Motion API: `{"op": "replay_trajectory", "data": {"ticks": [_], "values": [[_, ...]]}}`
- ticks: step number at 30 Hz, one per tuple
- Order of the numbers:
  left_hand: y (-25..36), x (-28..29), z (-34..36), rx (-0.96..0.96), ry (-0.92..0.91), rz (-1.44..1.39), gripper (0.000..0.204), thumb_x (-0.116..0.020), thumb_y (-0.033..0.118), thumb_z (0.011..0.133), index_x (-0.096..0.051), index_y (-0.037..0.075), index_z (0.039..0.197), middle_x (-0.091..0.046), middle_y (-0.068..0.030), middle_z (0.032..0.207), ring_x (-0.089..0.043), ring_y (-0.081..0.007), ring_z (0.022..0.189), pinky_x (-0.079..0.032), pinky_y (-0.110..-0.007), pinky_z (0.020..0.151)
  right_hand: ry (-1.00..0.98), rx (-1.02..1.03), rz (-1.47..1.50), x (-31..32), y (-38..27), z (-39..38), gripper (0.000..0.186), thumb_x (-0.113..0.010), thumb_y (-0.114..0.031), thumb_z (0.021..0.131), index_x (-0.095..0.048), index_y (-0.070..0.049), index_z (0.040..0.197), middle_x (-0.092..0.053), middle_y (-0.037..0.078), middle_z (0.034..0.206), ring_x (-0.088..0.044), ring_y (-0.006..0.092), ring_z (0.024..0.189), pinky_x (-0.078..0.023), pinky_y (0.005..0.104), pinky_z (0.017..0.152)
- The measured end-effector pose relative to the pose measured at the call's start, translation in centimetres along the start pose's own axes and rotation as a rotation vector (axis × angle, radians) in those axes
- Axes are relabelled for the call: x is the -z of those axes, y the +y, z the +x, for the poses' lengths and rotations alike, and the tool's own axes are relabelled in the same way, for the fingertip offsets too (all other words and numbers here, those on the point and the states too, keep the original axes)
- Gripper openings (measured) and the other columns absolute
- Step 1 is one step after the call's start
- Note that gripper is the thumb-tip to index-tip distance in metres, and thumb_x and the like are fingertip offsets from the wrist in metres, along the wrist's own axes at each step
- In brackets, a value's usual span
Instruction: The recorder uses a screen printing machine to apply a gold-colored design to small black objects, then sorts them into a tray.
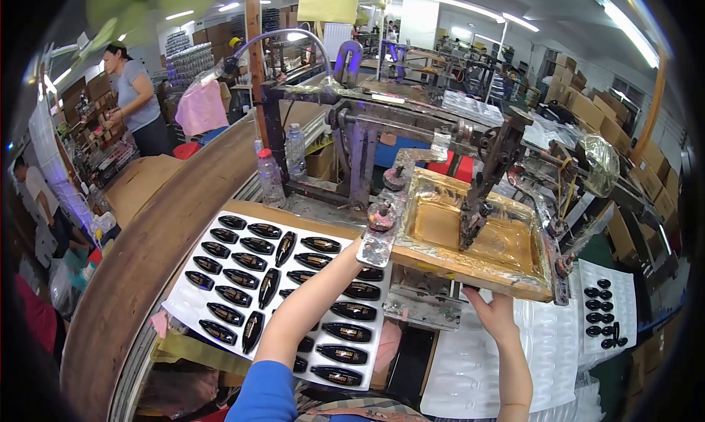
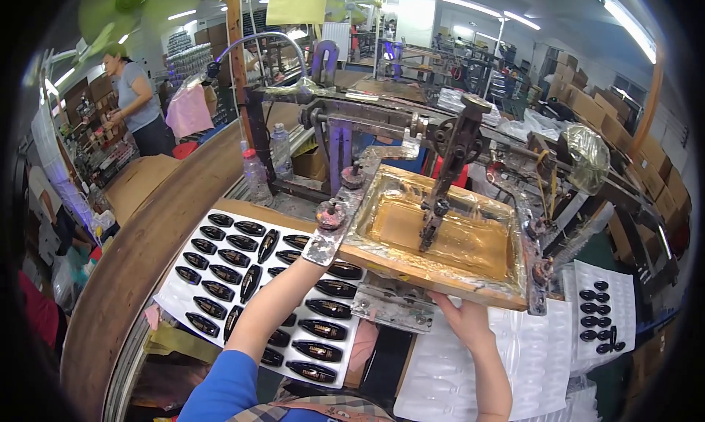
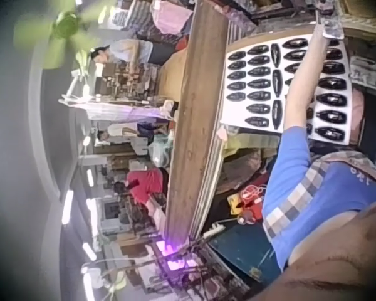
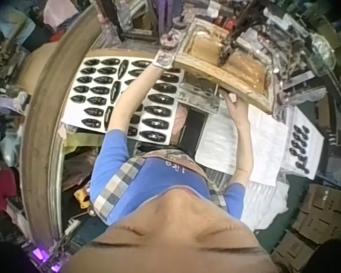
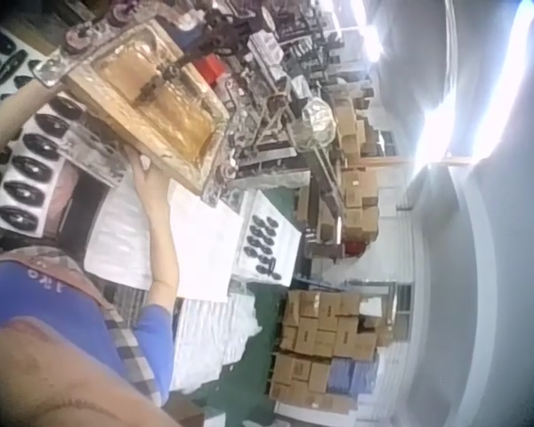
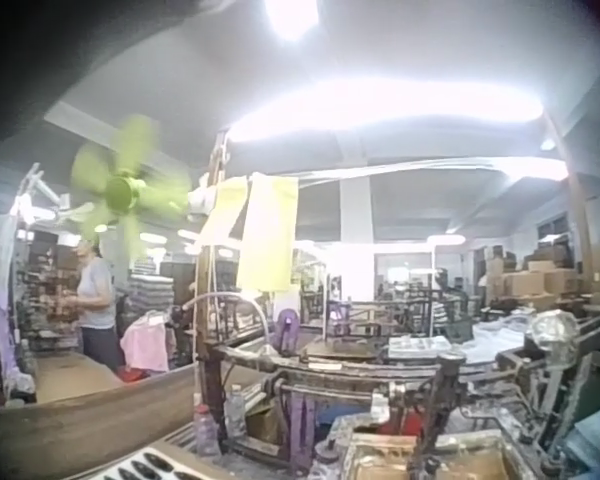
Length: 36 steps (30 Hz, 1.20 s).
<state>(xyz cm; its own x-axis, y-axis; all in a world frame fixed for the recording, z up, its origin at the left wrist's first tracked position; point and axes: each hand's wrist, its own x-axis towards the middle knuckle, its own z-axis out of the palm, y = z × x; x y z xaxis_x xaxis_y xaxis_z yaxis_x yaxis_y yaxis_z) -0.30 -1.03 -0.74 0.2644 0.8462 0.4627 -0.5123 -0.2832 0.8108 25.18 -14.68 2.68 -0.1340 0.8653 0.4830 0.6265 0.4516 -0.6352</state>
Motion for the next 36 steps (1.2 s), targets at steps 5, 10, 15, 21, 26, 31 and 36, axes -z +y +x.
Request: {"op": "replay_trajectory", "data": {"ticks": [5, 10, 15, 21, 26, 31, 36], "values": [[5.2, 2.7, -5.0, 0.049, 0.271, 0.187, 0.02, -0.056, 0.009, 0.081, -0.055, 0.001, 0.1, -0.059, -0.0035, 0.092, -0.055, -0.0084, 0.084, -0.043, -0.021, 0.075, -0.204, -0.013, -0.149, -3.3, -0.9, 1.3, 0.038, -0.063, -0.029, 0.073, -0.056, -0.002, 0.099, -0.057, 0.016, 0.092, -0.053, 0.0284, 0.085, -0.04, 0.0342, 0.076], [10.4, 11.2, -15.7, 0.064, 0.655, 0.563, 0.021, -0.057, 0.007, 0.079, -0.055, 0.002, 0.099, -0.061, -0.0061, 0.086, -0.057, -0.01, 0.078, -0.044, -0.021, 0.069, -0.347, -0.098, 0.001, -3.2, -0.6, 0.6, 0.039, -0.064, -0.016, 0.071, -0.052, 0.0, 0.104, -0.055, 0.016, 0.095, -0.052, 0.0267, 0.083, -0.039, 0.0344, 0.074], [15.5, 21.4, -27.5, -0.114, 1.044, 0.845, 0.018, -0.059, 0.009, 0.078, -0.055, 0.004, 0.095, -0.06, -0.0021, 0.078, -0.055, -0.0075, 0.07, -0.043, -0.02, 0.062, -0.04, 0.05, -0.073, -0.8, 2.9, -3.9, 0.049, -0.052, -0.005, 0.075, -0.037, 0.0, 0.122, -0.045, 0.015, 0.117, -0.052, 0.0232, 0.092, -0.039, 0.0319, 0.084], [14.8, 26.8, -35.4, -0.065, 1.265, 0.894, 0.014, -0.058, 0.008, 0.078, -0.056, 0.001, 0.09, -0.059, -0.0044, 0.072, -0.055, -0.0093, 0.063, -0.046, -0.021, 0.056, 0.162, -0.139, 0.099, 1.4, 2.2, -8.0, 0.045, -0.047, -0.006, 0.081, -0.034, 0.0, 0.124, -0.039, 0.015, 0.125, -0.054, 0.0192, 0.088, -0.04, 0.0293, 0.082], [13.2, 30.2, -37.2, -0.017, 1.309, 0.868, 0.01, -0.059, 0.01, 0.077, -0.059, 0.0, 0.079, -0.058, -0.0033, 0.066, -0.053, -0.0088, 0.055, -0.044, -0.02, 0.051, 0.182, -0.241, 0.038, 2.5, 3.0, -10.7, 0.039, -0.043, -0.007, 0.085, -0.036, -0.002, 0.124, -0.04, 0.01, 0.126, -0.054, 0.0148, 0.086, -0.041, 0.0254, 0.077], [13.9, 32.0, -39.8, 0.097, 1.347, 1.039, 0.012, -0.062, 0.011, 0.074, -0.062, -0.001, 0.075, -0.058, -0.0033, 0.063, -0.052, -0.0091, 0.054, -0.042, -0.022, 0.05, 0.214, -0.343, 0.046, 2.6, 3.0, -12.2, 0.035, -0.042, -0.009, 0.087, -0.039, -0.002, 0.121, -0.043, 0.008, 0.123, -0.055, 0.0136, 0.082, -0.042, 0.0244, 0.071], [14.4, 29.2, -36.8, 0.216, 1.247, 1.799, 0.013, -0.058, 0.012, 0.073, -0.063, 0.0, 0.072, -0.062, -0.0133, 0.079, -0.058, -0.0234, 0.067, -0.045, -0.031, 0.064, 0.233, -0.398, 0.041, 2.5, 3.4, -13.7, 0.033, -0.042, -0.009, 0.087, -0.042, -0.001, 0.119, -0.047, 0.009, 0.118, -0.055, 0.0135, 0.081, -0.042, 0.0238, 0.069]]}}
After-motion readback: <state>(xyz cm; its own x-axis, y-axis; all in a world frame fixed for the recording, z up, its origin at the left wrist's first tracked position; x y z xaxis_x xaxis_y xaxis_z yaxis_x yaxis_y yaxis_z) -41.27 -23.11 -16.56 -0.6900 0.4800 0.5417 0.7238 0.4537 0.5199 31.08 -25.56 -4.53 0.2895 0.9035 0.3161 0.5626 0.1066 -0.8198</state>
